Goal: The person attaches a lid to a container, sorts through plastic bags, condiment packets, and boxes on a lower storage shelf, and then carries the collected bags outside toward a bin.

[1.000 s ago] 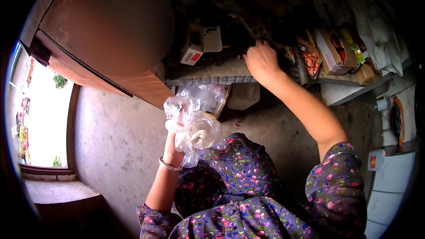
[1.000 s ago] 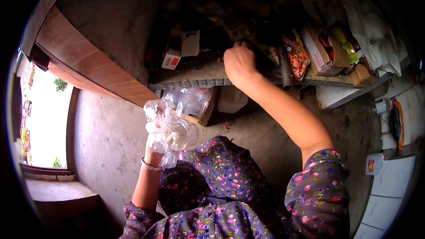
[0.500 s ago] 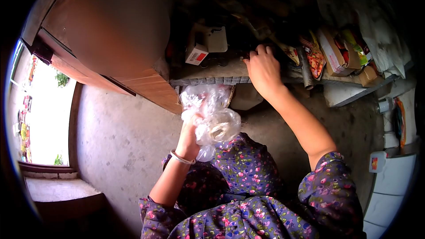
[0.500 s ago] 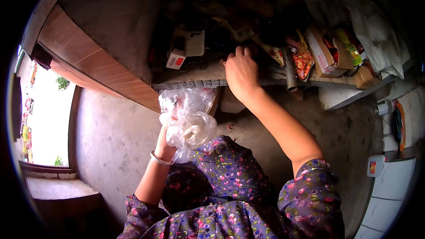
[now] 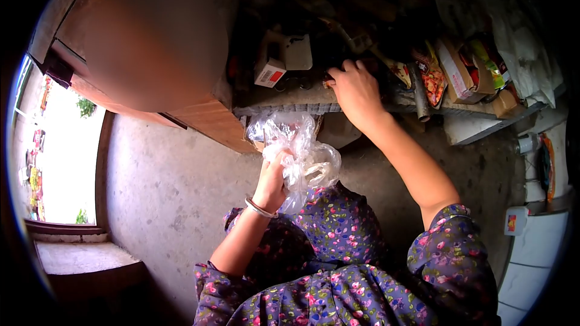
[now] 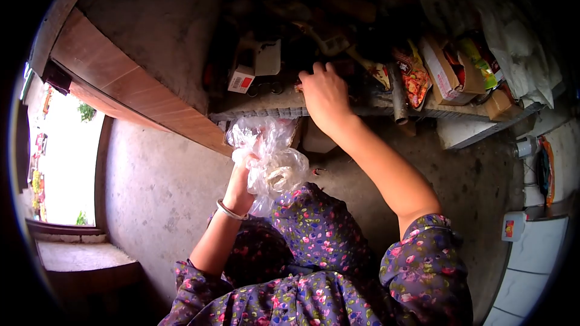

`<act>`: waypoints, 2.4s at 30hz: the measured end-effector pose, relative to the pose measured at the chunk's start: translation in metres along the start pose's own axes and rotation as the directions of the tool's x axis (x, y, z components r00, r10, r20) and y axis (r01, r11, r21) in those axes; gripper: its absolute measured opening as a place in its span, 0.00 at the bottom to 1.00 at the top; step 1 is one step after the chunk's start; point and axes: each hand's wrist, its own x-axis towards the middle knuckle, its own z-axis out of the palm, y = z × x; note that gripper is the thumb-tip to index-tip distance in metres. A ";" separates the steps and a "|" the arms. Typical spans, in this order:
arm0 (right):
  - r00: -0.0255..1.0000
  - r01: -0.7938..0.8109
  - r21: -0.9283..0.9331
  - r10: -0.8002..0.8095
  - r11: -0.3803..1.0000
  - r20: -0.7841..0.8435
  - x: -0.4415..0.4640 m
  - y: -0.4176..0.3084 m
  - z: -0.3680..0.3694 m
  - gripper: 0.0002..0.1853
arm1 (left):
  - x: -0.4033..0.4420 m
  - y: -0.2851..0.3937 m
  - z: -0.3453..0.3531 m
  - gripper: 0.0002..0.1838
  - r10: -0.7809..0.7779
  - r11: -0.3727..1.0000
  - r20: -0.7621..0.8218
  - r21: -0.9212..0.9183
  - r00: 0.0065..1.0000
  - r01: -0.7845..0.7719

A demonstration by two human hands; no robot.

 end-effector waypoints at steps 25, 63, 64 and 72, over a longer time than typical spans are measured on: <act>0.968 -0.250 0.956 -0.018 -0.151 0.250 -0.025 0.019 -0.105 0.10 | 0.031 0.005 0.010 0.26 0.152 0.868 0.389 -0.492 0.909 0.065; 0.866 -0.468 -0.006 0.459 0.884 0.199 -0.056 0.097 -0.084 0.31 | 0.040 0.022 -0.022 0.19 -0.072 0.913 0.204 -0.380 0.976 0.147; 0.867 -0.465 -0.004 0.457 0.885 0.198 -0.054 0.104 -0.080 0.31 | 0.039 0.020 -0.021 0.19 -0.068 0.914 0.203 -0.381 0.977 0.143; 0.702 -0.696 0.699 0.363 0.167 0.612 -0.039 0.164 -0.108 0.37 | 0.006 0.023 -0.024 0.19 -0.050 0.970 0.116 -0.229 0.992 0.076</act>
